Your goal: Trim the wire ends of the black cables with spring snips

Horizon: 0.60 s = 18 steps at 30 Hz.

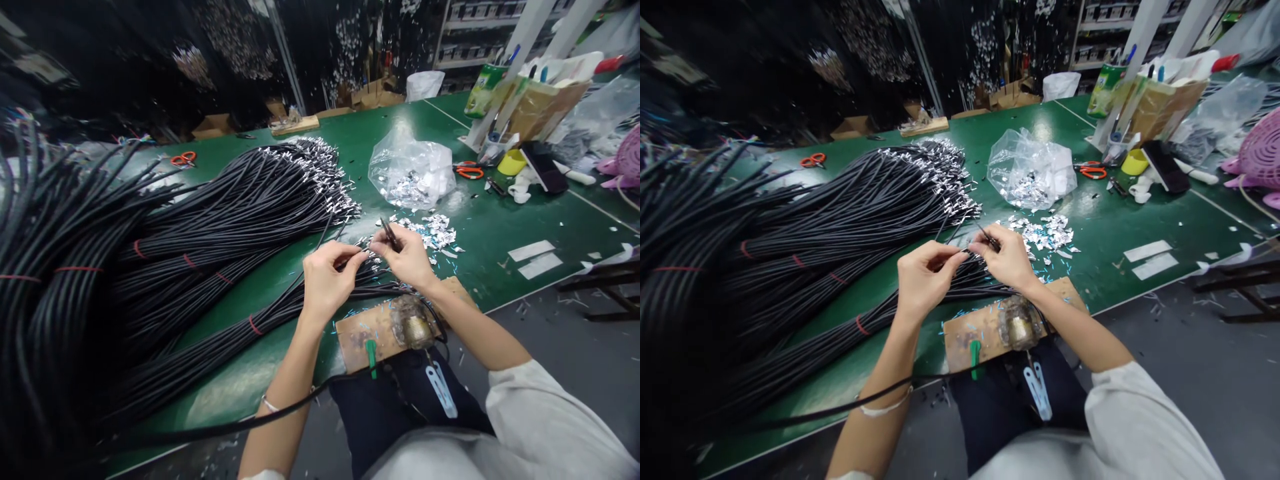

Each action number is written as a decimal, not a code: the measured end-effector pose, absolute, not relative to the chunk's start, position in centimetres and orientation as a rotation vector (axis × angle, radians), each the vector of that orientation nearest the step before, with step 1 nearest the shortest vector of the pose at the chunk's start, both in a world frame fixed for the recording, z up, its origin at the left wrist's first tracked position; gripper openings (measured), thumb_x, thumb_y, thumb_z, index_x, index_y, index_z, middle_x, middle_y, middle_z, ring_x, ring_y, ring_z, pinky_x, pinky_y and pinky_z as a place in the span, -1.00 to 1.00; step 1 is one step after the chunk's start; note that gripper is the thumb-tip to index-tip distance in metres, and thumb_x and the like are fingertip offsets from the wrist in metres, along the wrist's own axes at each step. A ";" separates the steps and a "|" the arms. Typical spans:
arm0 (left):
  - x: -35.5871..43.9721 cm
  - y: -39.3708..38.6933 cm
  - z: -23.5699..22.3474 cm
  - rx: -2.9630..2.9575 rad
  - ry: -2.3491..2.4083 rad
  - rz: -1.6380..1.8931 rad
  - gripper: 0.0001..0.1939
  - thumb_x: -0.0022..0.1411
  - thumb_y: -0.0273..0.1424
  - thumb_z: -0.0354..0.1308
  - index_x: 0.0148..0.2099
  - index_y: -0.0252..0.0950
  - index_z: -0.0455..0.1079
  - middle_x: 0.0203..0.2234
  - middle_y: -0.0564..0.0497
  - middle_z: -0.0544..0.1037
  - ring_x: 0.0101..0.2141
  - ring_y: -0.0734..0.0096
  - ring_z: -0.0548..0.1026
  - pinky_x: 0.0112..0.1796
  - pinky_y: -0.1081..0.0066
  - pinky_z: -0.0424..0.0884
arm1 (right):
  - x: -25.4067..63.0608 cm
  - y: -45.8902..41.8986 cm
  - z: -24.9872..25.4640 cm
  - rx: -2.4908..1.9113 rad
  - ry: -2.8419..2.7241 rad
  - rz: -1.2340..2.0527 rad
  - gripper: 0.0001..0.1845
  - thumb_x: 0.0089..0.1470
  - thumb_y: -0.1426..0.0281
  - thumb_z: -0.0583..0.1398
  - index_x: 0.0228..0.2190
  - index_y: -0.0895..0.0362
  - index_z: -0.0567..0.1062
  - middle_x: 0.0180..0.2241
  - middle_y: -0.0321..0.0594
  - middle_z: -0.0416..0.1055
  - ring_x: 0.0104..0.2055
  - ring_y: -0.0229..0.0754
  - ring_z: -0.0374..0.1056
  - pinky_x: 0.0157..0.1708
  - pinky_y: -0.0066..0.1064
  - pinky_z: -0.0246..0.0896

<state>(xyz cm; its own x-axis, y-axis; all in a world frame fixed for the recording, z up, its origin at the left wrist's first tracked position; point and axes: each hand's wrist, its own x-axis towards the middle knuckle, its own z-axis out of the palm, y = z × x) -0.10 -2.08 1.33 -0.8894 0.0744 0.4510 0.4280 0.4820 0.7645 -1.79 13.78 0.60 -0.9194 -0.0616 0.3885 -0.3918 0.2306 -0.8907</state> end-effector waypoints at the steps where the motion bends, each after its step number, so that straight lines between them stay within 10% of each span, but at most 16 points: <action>1: -0.2 -2.2 1.4 -0.442 -2.380 -1.369 -0.85 0.13 -0.33 0.19 -0.40 -0.30 0.48 -0.52 0.03 0.51 -0.52 0.50 0.40 -0.46 0.50 0.30 | -1.9 13.8 0.6 0.441 -2.228 1.837 -0.76 -0.02 0.22 0.25 -0.52 0.13 0.42 -0.52 -0.32 0.31 -0.47 -0.30 0.18 -0.43 -0.40 0.07; 5: -0.5 -2.5 1.5 -0.503 -2.449 -1.382 -0.80 0.18 -0.32 0.13 -0.43 -0.31 0.46 -0.54 0.03 0.49 -0.52 0.49 0.37 -0.47 0.49 0.26 | -1.9 13.9 0.5 0.589 -2.224 1.913 -0.80 0.03 0.27 0.20 -0.52 0.12 0.37 -0.54 -0.33 0.27 -0.48 -0.29 0.16 -0.44 -0.40 0.08; 11: 0.0 -1.9 1.8 -0.430 -2.559 -1.384 -0.67 0.22 -0.32 0.02 -0.52 -0.32 0.43 -0.66 0.05 0.44 -0.62 0.52 0.29 -0.55 0.48 0.16 | -1.0 14.0 0.5 0.536 -2.268 1.009 -0.73 -0.10 0.66 0.05 -0.39 0.10 0.40 -0.39 -0.25 0.31 -0.36 -0.23 0.21 -0.40 -0.38 0.05; 18: 0.2 -2.1 2.2 -0.391 -2.564 -1.508 -0.58 0.24 -0.21 0.00 -0.57 -0.33 0.38 -0.75 0.10 0.30 -0.68 0.56 0.20 -0.59 0.48 0.10 | -0.9 14.7 1.4 0.546 -2.062 1.121 -0.83 0.03 0.57 0.13 -0.39 0.05 0.41 -0.35 -0.24 0.37 -0.33 -0.22 0.29 -0.34 -0.36 0.18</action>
